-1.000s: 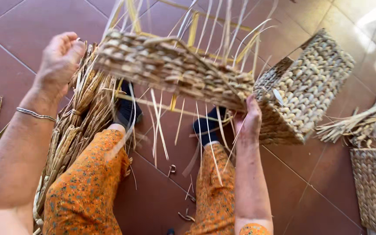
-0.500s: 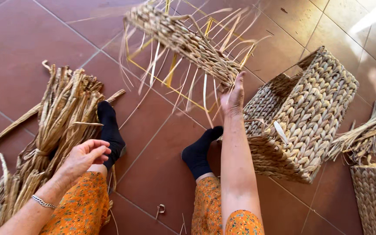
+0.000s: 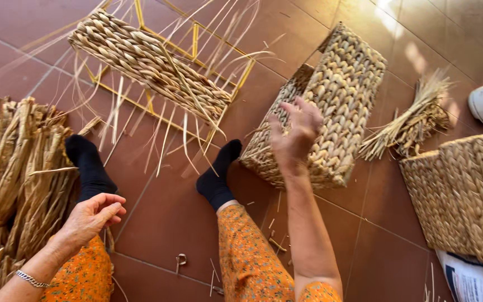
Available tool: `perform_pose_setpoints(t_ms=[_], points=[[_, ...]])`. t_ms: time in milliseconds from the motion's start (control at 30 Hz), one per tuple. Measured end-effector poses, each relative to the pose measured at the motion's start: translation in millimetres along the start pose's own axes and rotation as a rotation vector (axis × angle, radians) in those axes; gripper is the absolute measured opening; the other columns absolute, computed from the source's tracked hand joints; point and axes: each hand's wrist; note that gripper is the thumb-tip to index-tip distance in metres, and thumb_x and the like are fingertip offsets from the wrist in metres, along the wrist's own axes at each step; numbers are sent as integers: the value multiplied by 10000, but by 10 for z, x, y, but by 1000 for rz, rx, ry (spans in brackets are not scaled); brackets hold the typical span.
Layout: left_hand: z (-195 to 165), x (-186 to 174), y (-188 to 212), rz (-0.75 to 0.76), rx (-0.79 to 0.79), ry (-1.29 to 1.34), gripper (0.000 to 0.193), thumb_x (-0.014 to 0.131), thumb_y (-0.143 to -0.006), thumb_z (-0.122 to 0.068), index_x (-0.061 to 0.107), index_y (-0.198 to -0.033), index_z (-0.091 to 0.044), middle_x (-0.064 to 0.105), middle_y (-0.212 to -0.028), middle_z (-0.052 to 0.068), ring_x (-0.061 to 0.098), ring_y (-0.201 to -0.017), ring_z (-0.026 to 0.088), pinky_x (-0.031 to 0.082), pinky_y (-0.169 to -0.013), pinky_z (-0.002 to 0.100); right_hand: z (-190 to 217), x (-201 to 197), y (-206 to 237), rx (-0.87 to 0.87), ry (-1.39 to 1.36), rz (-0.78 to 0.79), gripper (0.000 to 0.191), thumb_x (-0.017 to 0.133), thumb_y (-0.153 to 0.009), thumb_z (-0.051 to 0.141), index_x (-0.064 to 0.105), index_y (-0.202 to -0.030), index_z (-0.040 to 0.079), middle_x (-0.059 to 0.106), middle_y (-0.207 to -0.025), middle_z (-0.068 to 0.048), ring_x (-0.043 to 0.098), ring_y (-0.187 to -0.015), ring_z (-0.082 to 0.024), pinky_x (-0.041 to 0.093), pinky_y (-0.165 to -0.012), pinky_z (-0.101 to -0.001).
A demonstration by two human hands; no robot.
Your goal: The person sits on the floor finishing a woven water hyacinth basket, tucking straw ends into the woven rim and trimming protruding strands with scissors. They rotate the basket to work around its edges and press the weave flat by hand.
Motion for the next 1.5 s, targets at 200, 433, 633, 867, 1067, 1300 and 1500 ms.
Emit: perform_pose_setpoints(t_ms=[200, 433, 633, 867, 1067, 1300, 1500], points=[[-463, 793, -3, 165, 151, -247, 276, 623, -957, -217, 753, -1151, -70, 787, -905, 79, 709, -779, 135, 566, -701, 305, -1132, -882, 636, 312, 406, -85, 696, 848, -928, 438, 556, -1431, 58, 585, -1440, -186, 509, -1301, -403, 384, -1073, -512], [-1600, 2478, -338, 117, 558, -317, 418, 603, -961, -371, 705, -1211, -52, 751, -1133, 130, 693, -1080, 231, 516, -922, 366, -1672, -819, 1171, 1110, -789, 9, 937, 844, -789, 463, 402, -1544, 127, 602, -1367, -80, 550, -1120, -221, 483, -868, -405], [-2159, 3419, -766, 203, 584, -206, 519, 398, -1084, -451, 670, -1183, -20, 737, -1095, 133, 669, -1026, 264, 493, -937, 390, -1692, -979, 1255, 1047, -1055, -29, 931, 854, -821, 327, 367, -1588, 128, 595, -1432, -69, 544, -1312, -193, 463, -1053, -362], [-2230, 4326, -224, 522, 531, 340, 507, 455, -1054, -437, 662, -1251, -18, 715, -1187, 29, 605, -1096, 115, 460, -999, 282, -1757, -1556, 1487, 1072, -1349, -145, 749, 745, -926, 223, 388, -1567, 70, 582, -1429, -98, 595, -1258, -227, 516, -1041, -422], [-2440, 4491, 892, 170, 1001, -144, 313, 610, -999, -326, 688, -1042, -26, 673, -958, 126, 627, -925, 267, 480, -864, 402, -1432, -2253, 1786, 955, -1634, -228, 619, 691, -987, 235, 443, -1497, -14, 621, -1391, -156, 636, -1232, -272, 557, -1008, -444], [-2142, 3793, 2685, 64, 1353, -181, 200, 695, -933, -276, 680, -922, -77, 624, -803, 64, 570, -837, 251, 358, -907, 414, -375, -2845, 2346, 950, -1740, -267, 676, 680, -932, 311, 463, -1509, 34, 627, -1325, -190, 649, -1184, -296, 598, -968, -429], [-1720, 2939, 3480, -70, 1285, -115, 155, 740, -882, -229, 708, -866, -79, 580, -731, 33, 552, -759, 211, 365, -889, 387, 709, -3065, 2668, 851, -1899, -294, 594, 650, -979, 199, 420, -1499, 28, 607, -1374, -175, 614, -1222, -317, 552, -997, -477]])
Point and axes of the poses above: each hand's wrist, its own y-axis away from the middle knuckle, its own x-axis out of the palm, z = x × y
